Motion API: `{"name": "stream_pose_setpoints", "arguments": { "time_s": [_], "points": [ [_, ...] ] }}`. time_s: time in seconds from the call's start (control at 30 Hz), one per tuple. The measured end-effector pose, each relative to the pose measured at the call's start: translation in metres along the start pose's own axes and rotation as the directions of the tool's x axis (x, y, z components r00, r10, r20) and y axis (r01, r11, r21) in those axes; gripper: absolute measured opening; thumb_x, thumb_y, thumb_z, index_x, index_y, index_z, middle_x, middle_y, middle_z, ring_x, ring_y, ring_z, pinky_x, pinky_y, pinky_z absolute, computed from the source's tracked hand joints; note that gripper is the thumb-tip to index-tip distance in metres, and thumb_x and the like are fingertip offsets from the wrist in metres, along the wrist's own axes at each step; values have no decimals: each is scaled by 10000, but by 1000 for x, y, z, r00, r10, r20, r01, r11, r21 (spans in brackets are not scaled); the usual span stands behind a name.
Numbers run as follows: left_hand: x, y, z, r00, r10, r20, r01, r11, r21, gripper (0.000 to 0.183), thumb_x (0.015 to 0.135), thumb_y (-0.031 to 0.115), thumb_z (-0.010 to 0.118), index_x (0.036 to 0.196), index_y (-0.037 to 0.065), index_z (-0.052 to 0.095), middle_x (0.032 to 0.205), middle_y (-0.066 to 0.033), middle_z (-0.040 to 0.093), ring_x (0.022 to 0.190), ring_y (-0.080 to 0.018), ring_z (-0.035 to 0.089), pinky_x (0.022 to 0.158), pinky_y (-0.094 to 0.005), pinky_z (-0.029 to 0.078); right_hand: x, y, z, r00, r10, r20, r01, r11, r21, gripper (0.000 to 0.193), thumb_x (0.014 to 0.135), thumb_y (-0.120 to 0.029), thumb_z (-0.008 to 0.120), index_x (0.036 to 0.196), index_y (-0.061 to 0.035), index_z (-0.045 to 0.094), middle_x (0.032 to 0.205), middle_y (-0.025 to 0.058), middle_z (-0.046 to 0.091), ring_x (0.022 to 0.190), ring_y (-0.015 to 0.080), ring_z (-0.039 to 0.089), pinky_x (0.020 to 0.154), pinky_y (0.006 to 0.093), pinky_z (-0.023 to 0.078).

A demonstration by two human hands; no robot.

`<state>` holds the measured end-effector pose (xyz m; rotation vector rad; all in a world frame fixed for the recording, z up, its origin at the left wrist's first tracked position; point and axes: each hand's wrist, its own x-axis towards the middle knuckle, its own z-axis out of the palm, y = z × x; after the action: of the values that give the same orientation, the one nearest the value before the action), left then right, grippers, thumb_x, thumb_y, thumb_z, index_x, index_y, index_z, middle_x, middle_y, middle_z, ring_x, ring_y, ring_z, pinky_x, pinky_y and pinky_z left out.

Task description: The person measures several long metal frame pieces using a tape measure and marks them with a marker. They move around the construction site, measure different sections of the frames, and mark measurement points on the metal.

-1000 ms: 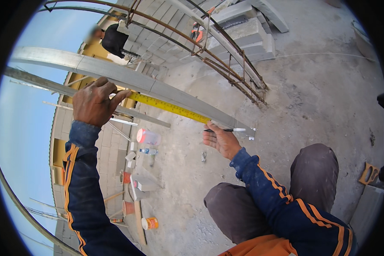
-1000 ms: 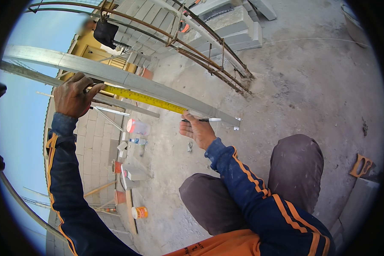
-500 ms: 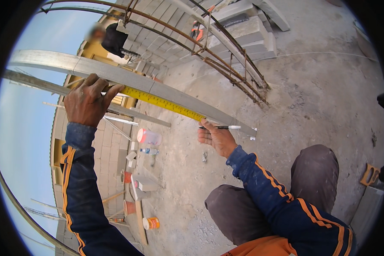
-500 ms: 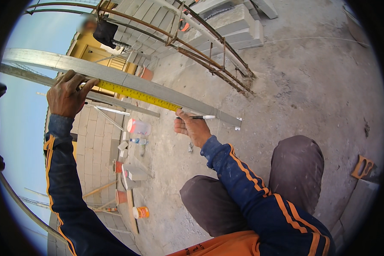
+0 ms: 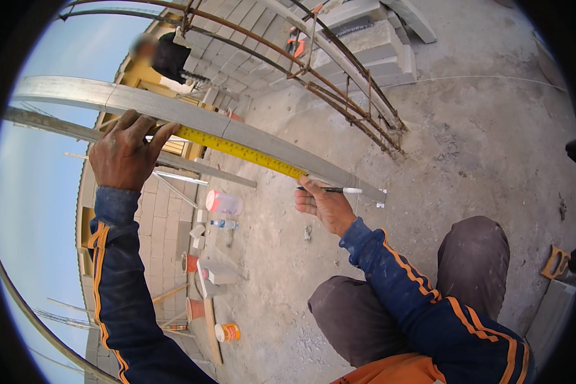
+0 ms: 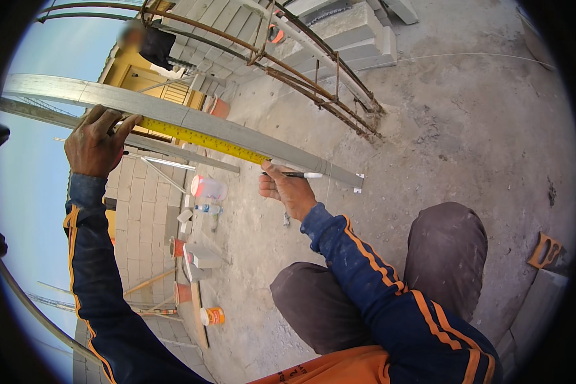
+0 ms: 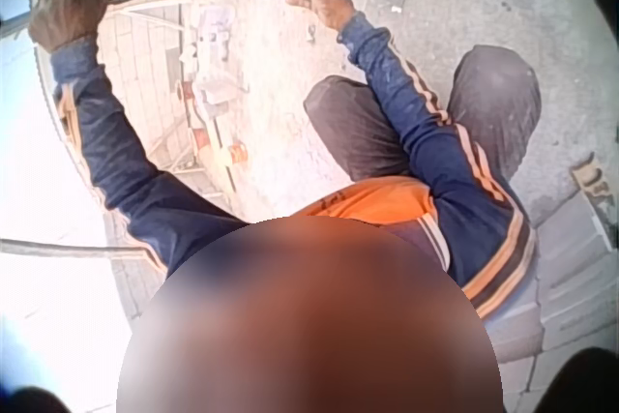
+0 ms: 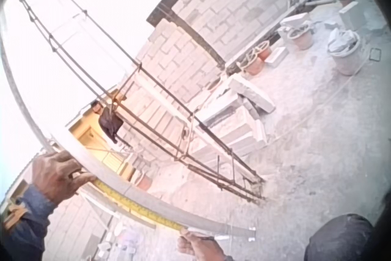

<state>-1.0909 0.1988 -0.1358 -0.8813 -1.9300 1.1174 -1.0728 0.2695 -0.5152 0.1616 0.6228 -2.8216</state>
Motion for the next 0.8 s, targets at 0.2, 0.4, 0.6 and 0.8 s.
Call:
{"name": "stream_pose_setpoints", "arguments": {
  "time_s": [0.2,0.4,0.6,0.8],
  "points": [
    [-1,1,-2,1000,-16,4,16,1000,-24,407,825,542,760,856,137,784,788,29,696,630,-188,688,533,-354,542,-3,-2,1,1000,-23,9,23,1000,18,549,921,-423,765,1201,27,622,1014,123,662,947,190,690,854,341,624],
    [0,5,-4,999,-36,2,36,999,-19,411,827,546,758,859,137,785,784,32,695,631,-179,685,542,-347,547,-1,1,0,999,-43,4,43,999,29,537,965,-429,701,1215,36,606,1022,142,665,940,201,695,844,351,624],
    [1,8,-4,988,-126,90,130,991,-38,373,827,518,773,870,147,783,801,23,698,666,-200,698,568,-352,559,-1,10,-11,1000,-15,-27,21,965,263,550,1022,-429,568,1270,62,546,1083,178,647,944,232,688,832,359,628],
    [1,6,-2,982,-145,125,148,989,-22,329,836,483,784,854,155,776,857,34,725,754,-198,716,616,-365,575,-11,15,-11,947,-225,-229,272,941,202,340,998,-278,624,1157,18,572,1031,166,664,901,225,702,857,360,624]
  ]
}}
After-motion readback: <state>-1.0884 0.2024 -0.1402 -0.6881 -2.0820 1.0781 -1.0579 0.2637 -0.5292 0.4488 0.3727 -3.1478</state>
